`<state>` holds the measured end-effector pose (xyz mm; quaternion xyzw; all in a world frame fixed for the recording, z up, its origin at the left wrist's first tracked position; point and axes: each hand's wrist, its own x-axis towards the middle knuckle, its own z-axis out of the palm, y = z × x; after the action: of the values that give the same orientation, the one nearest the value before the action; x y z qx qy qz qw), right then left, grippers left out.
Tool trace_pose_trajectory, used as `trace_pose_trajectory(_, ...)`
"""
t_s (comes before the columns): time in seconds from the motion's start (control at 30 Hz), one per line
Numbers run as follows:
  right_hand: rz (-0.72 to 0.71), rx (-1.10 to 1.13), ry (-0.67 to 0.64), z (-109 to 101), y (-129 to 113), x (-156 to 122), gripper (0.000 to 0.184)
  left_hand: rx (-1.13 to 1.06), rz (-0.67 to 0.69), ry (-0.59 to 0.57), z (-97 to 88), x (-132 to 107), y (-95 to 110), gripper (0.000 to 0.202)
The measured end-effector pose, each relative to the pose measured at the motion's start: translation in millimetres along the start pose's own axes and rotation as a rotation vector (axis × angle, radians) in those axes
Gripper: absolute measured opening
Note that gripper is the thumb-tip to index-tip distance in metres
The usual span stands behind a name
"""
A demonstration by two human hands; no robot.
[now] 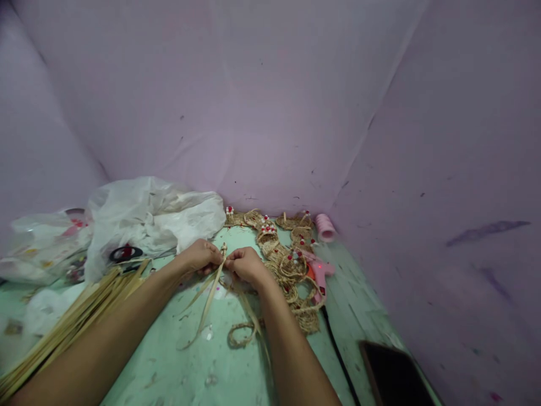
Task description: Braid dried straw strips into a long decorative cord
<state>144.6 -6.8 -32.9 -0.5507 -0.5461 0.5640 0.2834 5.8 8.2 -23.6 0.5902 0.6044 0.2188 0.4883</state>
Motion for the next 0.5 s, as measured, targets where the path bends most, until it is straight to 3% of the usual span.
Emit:
trace_pose_trajectory(0.2, 0.049, 0.183, -0.028, 4.3, 1.8, 0.7, 0.015, 0.148, 0.079, 0.062, 4.9, 1.6, -3.2, 0.008)
trace_pose_trajectory(0.4, 0.093, 0.189, 0.108, 10.8, -1.5, 0.6, 0.015, 0.219, 0.089, 0.021, -0.4, 0.6, -2.4, 0.011)
trace_pose_trajectory(0.5, 0.090, 0.201, 0.110, 12.6, -2.1, 0.3, 0.014, 0.250, 0.066, 0.000, -5.8, 1.2, -3.8, 0.008)
